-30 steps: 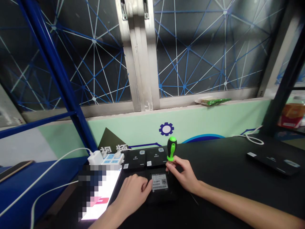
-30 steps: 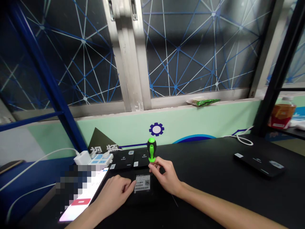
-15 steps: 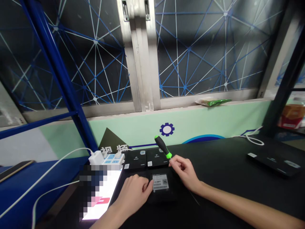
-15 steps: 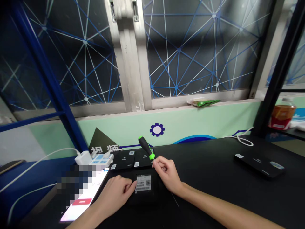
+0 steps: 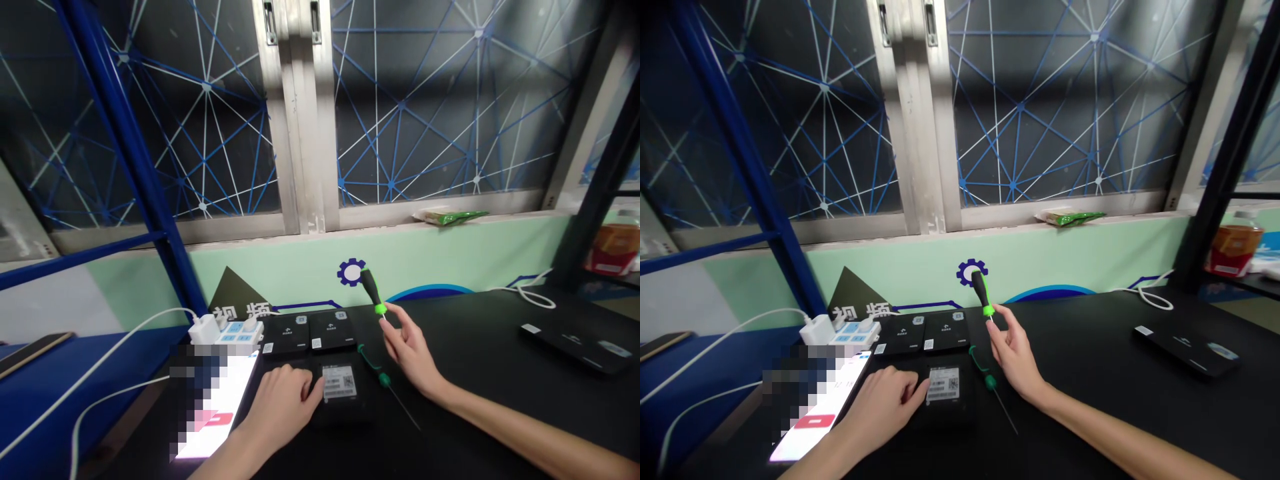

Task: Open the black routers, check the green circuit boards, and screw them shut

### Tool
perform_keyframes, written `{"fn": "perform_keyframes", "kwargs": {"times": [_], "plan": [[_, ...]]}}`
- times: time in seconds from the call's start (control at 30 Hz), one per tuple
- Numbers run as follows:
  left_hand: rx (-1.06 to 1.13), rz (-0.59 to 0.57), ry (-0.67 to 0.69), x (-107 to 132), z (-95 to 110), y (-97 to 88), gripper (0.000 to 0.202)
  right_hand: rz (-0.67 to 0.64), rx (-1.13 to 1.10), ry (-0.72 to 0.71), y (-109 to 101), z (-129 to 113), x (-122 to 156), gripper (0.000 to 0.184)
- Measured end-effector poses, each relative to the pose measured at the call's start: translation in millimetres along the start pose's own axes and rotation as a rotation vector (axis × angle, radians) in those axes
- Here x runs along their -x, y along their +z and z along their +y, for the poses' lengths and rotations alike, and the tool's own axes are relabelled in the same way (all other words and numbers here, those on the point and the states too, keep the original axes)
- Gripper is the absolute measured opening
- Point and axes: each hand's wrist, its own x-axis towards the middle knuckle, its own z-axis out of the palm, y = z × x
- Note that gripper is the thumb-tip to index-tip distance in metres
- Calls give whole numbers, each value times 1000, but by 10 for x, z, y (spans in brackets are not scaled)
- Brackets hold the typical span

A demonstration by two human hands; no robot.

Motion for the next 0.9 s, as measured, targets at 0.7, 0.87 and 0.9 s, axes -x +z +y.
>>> {"fn": "perform_keyframes", "kwargs": {"times": [0.7,0.87,0.9], "plan": [[60,-52,19,-12,-33,-33,44,-270,1422,78,-259,-88,4,29],[41,-57,37,-16,-50,-26,46,-280,1539,7,-199,-152,49,35],[39,-58,40,-15,-52,-27,46,-286,1549,-9,-195,-156,56,37]]}}
